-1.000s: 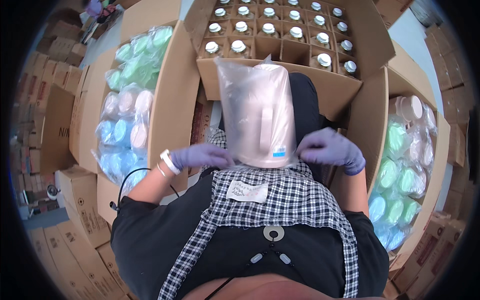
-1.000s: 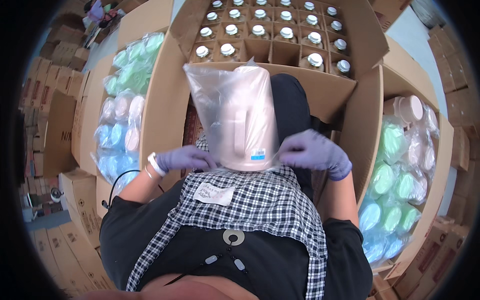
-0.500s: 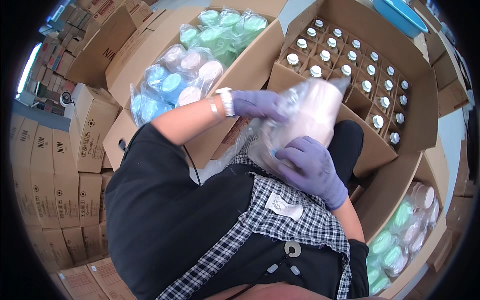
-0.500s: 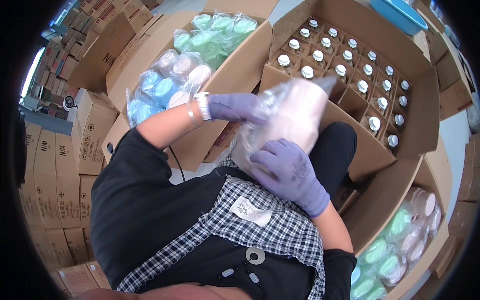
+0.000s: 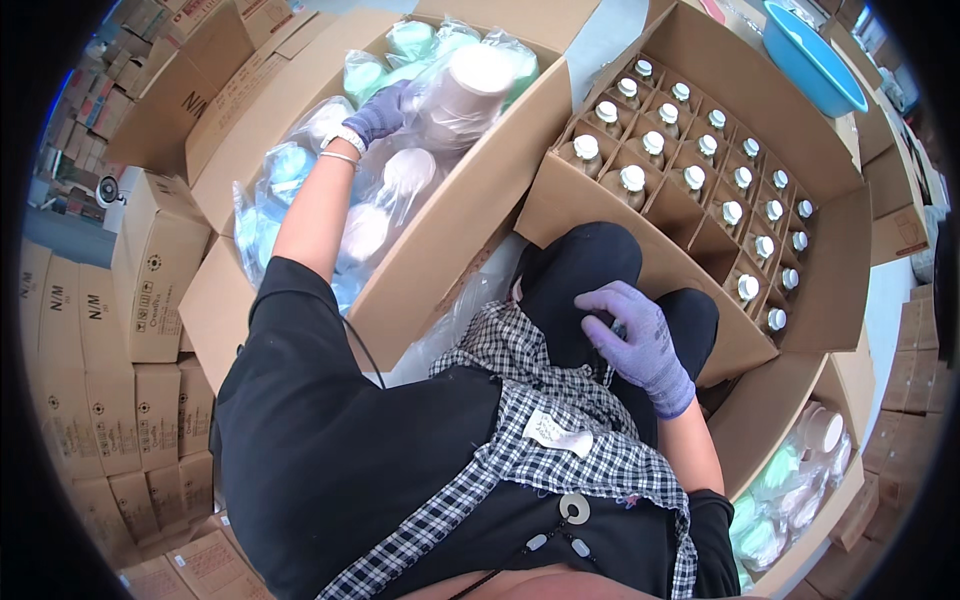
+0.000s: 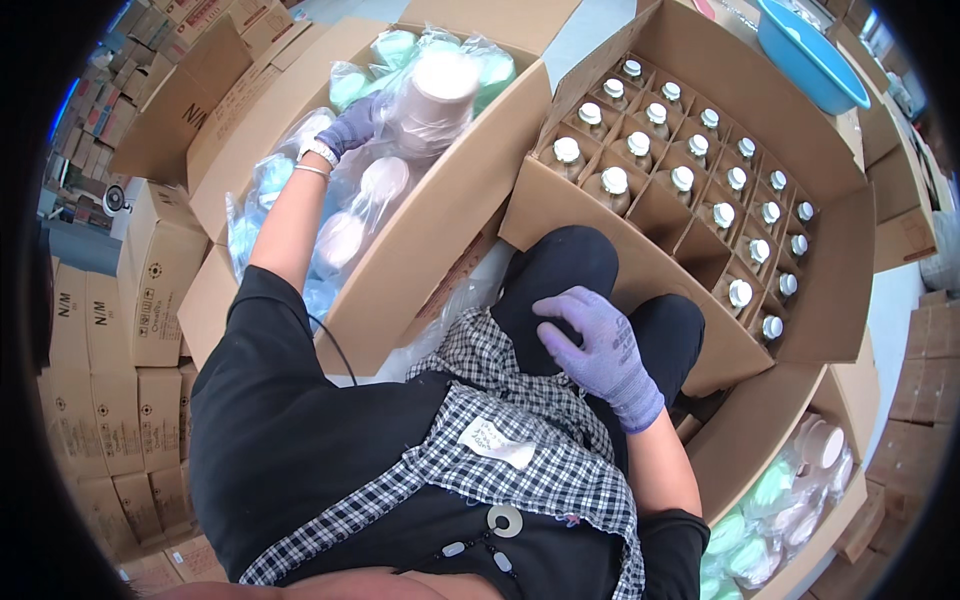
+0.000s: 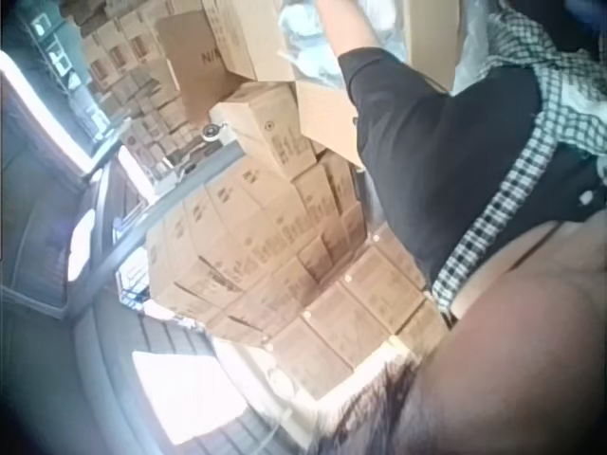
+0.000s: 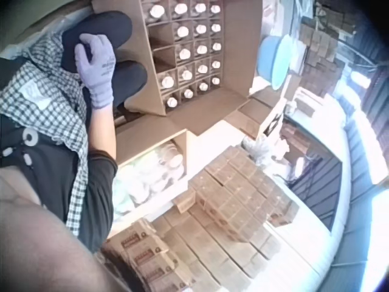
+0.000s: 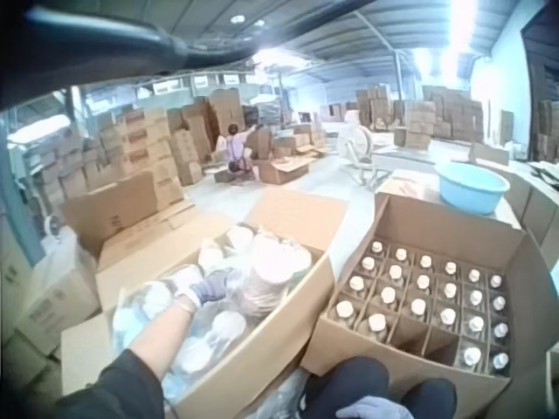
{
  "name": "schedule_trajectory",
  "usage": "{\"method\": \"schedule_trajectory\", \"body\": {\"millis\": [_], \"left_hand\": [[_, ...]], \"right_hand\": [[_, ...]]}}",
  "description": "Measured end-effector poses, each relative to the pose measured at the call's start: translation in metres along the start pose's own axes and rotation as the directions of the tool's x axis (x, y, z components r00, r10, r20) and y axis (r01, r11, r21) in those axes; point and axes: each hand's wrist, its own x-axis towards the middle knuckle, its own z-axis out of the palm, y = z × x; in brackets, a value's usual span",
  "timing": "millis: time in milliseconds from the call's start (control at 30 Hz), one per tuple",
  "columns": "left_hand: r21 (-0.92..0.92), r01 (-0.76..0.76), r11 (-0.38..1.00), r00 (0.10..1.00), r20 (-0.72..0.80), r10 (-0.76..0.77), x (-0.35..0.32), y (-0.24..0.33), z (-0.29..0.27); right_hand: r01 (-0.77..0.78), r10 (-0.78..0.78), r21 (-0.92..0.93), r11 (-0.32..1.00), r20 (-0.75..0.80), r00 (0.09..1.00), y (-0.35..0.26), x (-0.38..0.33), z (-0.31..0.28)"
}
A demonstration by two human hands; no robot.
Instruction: The person assembles pink plastic containers by inserting a metal insert, screwing on a lid, and placing each completed unit into a plastic bag. The person repeats this process for multiple containers, placing the finished items into a cardboard box.
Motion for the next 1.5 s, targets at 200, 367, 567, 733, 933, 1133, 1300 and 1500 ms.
{"method": "schedule_trajectory", "body": {"millis": [200, 367, 567, 733, 933, 1133, 1300, 1500], "left_hand": [[0.279, 0.01, 0.96, 0.972, 0.224, -0.075, 0.004, -0.089, 0.048], [0.309, 0.042, 0.95, 0.927, 0.344, -0.153, 0.014, -0.082, 0.061], [0.262, -0.056, 0.963, 0.878, 0.473, -0.078, 0.044, -0.094, 0.064], [0.197, -0.209, 0.958, 0.773, 0.633, 0.038, 0.094, -0.115, 0.073], [0.23, -0.053, 0.972, 0.63, 0.763, -0.146, 0.109, -0.131, 0.085], [0.273, 0.115, 0.955, 0.582, 0.761, -0.288, 0.081, -0.068, 0.005], [0.352, -0.097, 0.931, 0.991, 0.125, 0.056, 0.053, 0.111, -0.075], [0.178, -0.395, 0.901, 0.871, 0.386, 0.306, -0.018, 0.328, -0.032]], "right_hand": [[0.055, -0.03, -0.108, 0.993, 0.226, 0.974, 0.007, 0.057, -0.013], [0.147, -0.115, -0.066, 0.987, 0.354, 0.928, -0.004, 0.159, -0.01], [0.271, -0.256, -0.041, 0.962, 0.215, 0.942, -0.021, 0.241, -0.013], [0.195, -0.184, -0.086, 0.977, 0.117, 0.976, 0.003, 0.19, -0.031], [-0.094, 0.061, -0.242, 0.966, -0.144, 0.988, 0.012, 0.019, -0.084], [-0.644, 0.234, -0.234, 0.728, -0.799, 0.554, 0.046, -0.206, -0.258], [-0.956, 0.304, 0.247, -0.158, -0.909, -0.285, 0.152, -0.395, -0.372], [-0.99, 0.373, 0.113, 0.084, -0.925, -0.073, 0.248, -0.434, -0.361]]}}
